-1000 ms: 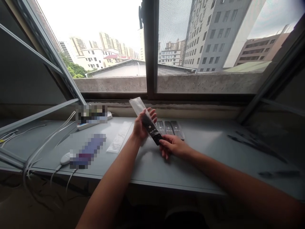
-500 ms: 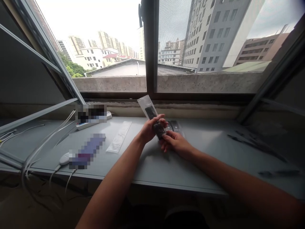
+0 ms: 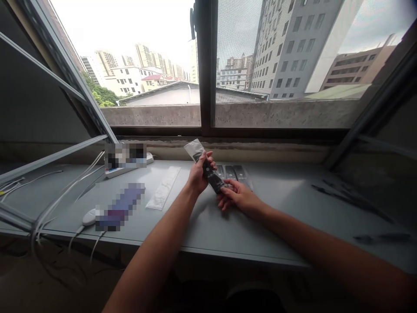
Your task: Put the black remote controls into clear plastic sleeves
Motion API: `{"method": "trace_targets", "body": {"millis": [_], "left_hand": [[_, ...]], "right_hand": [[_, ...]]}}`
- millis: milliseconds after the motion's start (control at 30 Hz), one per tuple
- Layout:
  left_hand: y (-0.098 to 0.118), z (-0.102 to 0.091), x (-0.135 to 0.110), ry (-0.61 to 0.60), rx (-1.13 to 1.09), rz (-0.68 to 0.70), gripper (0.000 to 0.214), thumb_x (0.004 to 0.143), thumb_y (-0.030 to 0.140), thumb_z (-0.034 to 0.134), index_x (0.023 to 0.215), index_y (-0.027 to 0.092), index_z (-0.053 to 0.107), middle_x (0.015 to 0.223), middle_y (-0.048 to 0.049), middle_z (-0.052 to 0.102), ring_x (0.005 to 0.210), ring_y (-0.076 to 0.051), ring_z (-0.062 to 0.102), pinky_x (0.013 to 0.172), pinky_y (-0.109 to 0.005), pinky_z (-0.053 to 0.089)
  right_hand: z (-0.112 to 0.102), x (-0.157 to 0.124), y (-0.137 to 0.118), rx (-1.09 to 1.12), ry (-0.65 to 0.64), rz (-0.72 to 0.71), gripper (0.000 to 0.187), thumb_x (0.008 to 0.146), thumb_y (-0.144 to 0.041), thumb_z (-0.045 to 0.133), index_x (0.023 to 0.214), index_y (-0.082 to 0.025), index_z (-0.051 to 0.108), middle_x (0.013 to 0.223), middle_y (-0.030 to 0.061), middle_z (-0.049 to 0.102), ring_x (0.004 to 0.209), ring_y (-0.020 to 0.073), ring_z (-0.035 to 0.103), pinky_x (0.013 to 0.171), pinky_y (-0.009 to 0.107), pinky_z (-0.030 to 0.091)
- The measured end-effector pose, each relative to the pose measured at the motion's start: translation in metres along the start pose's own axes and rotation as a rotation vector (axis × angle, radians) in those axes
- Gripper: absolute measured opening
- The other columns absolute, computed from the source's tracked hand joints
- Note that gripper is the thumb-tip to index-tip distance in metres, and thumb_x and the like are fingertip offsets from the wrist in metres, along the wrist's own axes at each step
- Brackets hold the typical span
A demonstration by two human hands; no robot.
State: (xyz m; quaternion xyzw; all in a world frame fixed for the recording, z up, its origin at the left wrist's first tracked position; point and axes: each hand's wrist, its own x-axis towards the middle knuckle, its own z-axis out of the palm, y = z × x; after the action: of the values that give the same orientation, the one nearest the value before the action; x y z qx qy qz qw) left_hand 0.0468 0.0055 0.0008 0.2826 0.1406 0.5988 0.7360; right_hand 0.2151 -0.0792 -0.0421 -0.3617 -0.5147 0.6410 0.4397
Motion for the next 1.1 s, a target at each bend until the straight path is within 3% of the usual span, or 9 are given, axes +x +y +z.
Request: {"method": "trace_targets", "body": {"millis": [100,167,300,400,567,767,833,967,1100], "left_hand": [[-0.011,0.0,-0.003,-0.055,0.082,-0.067,0.027,0.097,0.035,0.085,0.108,0.015,0.072,0.078,0.0024,0.063,0.066,-0.01,0.063,0.067,-0.023,0.057],[-0.016,-0.002,-0.004,-0.07,0.129,-0.094,0.029,0.094,0.035,0.087,0.107,0.014,0.072,0.082,0.0004,0.067,0.073,-0.013,0.069,0.072,-0.025,0.06],[-0.016,-0.003,-0.005,-0.043,0.195,-0.099,0.026,0.098,0.037,0.083,0.104,0.013,0.073,0.095,-0.0091,0.078,0.096,-0.022,0.079,0.093,-0.034,0.064],[-0.012,0.0,-0.006,-0.016,0.217,-0.123,0.022,0.102,0.035,0.078,0.104,0.013,0.074,0.099,-0.013,0.081,0.098,-0.023,0.08,0.1,-0.038,0.063],[-0.006,0.005,-0.005,0.056,0.134,-0.119,0.017,0.1,0.025,0.078,0.11,0.013,0.074,0.099,-0.0119,0.082,0.088,-0.021,0.08,0.097,-0.037,0.063],[0.01,-0.002,0.007,0.257,-0.066,-0.039,0.002,0.102,0.016,0.07,0.104,0.016,0.07,0.09,-0.0044,0.077,0.074,-0.013,0.075,0.082,-0.027,0.063],[0.014,-0.003,0.009,0.286,-0.098,-0.022,0.004,0.103,0.013,0.067,0.1,0.016,0.068,0.085,-0.0022,0.075,0.07,-0.011,0.072,0.078,-0.024,0.062],[0.011,0.001,0.005,0.258,-0.067,-0.038,0.004,0.105,0.015,0.067,0.101,0.014,0.068,0.083,-0.0016,0.074,0.067,-0.01,0.071,0.073,-0.023,0.062],[-0.002,0.008,-0.002,0.168,0.019,-0.091,0.01,0.1,0.017,0.077,0.103,0.014,0.068,0.088,-0.0034,0.076,0.07,-0.011,0.073,0.077,-0.025,0.064]], "right_hand": [[0.0,0.0,0.001,0.031,0.02,-0.054,0.07,0.093,-0.031,0.086,0.149,-0.021,0.046,0.093,0.0071,0.083,0.079,0.0251,0.083,0.069,0.039,0.072],[0.0,0.0,0.0,0.032,0.036,-0.086,0.071,0.091,-0.032,0.088,0.149,-0.02,0.049,0.095,0.0074,0.084,0.081,0.0254,0.083,0.07,0.039,0.072],[0.001,-0.001,-0.003,-0.008,0.055,-0.109,0.048,0.088,-0.04,0.091,0.123,-0.019,0.067,0.095,0.0083,0.083,0.081,0.024,0.083,0.068,0.035,0.071],[0.002,-0.003,-0.006,-0.044,0.053,-0.076,0.041,0.086,-0.048,0.093,0.106,-0.018,0.071,0.092,0.0083,0.083,0.076,0.0229,0.082,0.063,0.032,0.07],[0.001,-0.004,-0.009,-0.075,0.049,-0.035,0.046,0.083,-0.057,0.09,0.091,-0.018,0.069,0.079,0.0054,0.079,0.061,0.0187,0.077,0.053,0.028,0.064],[0.003,-0.006,-0.008,-0.199,0.025,-0.058,0.041,0.089,-0.055,0.084,0.087,-0.019,0.064,0.072,0.0027,0.075,0.05,0.0153,0.07,0.042,0.023,0.054],[0.005,-0.007,-0.008,-0.233,0.014,-0.065,0.04,0.089,-0.053,0.085,0.094,-0.018,0.065,0.075,0.0028,0.076,0.051,0.0156,0.07,0.043,0.024,0.055],[0.009,-0.008,-0.011,-0.254,-0.011,-0.045,0.051,0.088,-0.05,0.087,0.121,-0.018,0.067,0.077,0.0011,0.077,0.054,0.0182,0.071,0.048,0.029,0.059],[0.01,-0.008,-0.011,-0.253,0.017,-0.082,0.045,0.09,-0.05,0.085,0.121,-0.02,0.071,0.081,0.002,0.076,0.062,0.0202,0.073,0.05,0.03,0.06]]}}
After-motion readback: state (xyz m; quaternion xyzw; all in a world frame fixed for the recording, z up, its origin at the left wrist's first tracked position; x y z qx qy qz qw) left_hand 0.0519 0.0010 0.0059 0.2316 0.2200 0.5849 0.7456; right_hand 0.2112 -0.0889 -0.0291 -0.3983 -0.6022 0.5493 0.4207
